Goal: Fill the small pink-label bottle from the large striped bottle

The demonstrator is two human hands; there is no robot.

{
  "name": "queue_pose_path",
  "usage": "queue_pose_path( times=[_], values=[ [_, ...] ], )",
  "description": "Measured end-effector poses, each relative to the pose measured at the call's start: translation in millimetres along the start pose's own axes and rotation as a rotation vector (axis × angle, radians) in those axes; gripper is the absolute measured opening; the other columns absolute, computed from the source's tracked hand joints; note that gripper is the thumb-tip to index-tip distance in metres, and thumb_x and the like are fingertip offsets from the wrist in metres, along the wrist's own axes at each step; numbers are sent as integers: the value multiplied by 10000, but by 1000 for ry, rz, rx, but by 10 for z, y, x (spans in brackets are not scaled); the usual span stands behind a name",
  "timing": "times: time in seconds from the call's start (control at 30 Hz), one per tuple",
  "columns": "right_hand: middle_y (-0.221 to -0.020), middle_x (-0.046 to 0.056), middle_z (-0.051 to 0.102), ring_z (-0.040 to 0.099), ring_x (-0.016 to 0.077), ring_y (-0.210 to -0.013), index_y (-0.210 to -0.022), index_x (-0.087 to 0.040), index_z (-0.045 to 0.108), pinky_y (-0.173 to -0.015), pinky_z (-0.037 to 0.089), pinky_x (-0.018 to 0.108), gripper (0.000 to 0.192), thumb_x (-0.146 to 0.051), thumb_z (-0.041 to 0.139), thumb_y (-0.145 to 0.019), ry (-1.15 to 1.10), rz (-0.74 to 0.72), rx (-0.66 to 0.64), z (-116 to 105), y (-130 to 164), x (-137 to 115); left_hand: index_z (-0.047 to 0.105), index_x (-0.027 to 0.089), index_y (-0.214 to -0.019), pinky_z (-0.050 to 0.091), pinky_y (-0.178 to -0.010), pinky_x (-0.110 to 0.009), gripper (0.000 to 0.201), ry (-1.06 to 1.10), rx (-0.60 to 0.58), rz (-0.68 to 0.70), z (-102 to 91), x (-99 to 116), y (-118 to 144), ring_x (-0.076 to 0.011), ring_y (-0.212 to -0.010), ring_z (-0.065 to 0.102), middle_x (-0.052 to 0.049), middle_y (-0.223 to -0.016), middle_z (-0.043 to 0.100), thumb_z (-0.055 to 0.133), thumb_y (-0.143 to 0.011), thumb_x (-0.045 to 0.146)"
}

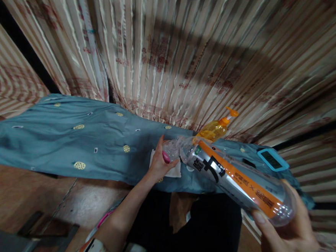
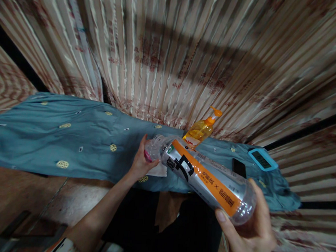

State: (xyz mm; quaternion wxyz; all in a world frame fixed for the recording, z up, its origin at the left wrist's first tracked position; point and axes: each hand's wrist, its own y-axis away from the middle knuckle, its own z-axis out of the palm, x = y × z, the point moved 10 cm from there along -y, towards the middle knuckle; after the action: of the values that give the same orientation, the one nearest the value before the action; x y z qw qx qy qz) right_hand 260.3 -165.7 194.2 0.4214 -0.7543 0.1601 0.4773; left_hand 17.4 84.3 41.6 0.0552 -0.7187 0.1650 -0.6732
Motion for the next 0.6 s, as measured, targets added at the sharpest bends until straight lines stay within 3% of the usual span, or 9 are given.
queue_pose_path(
  times=[0.6],
  values=[
    [-1598, 85, 601, 442, 439, -1562, -1584, -236, 628, -1354, 176, 656, 931, -357, 1001, -739, 7, 18, 23, -32, 5, 25, 260, 265, -1696, 483, -1245, -517, 1202, 5, 5, 8, 2, -11, 0, -333, -1408, 661, -144, -1513, 649, 942, -706, 274]
  ],
)
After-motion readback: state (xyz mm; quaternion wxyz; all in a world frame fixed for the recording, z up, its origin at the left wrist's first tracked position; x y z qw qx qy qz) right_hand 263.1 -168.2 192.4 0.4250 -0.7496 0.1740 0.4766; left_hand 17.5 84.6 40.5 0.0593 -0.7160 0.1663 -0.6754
